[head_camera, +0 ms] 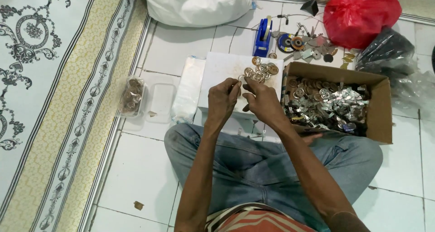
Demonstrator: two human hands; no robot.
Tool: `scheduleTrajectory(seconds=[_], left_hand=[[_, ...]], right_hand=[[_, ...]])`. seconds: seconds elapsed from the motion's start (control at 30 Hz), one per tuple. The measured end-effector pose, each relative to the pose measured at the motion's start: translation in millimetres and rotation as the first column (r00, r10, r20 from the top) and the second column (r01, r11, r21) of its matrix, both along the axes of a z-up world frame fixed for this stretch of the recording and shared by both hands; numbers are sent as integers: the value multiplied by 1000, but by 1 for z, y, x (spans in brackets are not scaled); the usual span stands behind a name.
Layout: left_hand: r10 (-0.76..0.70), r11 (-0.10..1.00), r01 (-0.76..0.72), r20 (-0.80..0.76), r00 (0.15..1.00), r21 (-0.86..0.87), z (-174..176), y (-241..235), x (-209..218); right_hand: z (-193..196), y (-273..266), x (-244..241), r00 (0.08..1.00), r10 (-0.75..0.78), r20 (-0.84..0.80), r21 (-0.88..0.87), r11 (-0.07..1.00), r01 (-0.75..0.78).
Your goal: The person sits on the floor and places small metal parts from a cardboard box into a clear plastic bag. They arrange the parts inside the bag and then seal it using a tape dispenser.
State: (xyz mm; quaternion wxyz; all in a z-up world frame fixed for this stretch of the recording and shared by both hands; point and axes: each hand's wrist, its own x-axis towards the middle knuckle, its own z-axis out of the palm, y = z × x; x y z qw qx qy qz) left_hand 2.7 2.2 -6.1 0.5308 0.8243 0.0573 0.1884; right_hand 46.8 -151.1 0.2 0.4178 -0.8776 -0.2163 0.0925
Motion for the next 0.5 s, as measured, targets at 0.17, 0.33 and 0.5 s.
scheduleTrajectory(seconds=[0.17,0.33,0.5], left_hand=[[15,1000,-15,-7,1000,3,-13,5,6],[41,999,-41,-5,999,-23,-6,25,15],[97,994,-99,46,994,38,27,36,21]], right_hand=[[-3,-2,-1,977,39,211,-195,981,3],[-3,2,-14,918,-64,392,212,977,-23],[-88,-25,7,958,-252,139,431,886,171]])
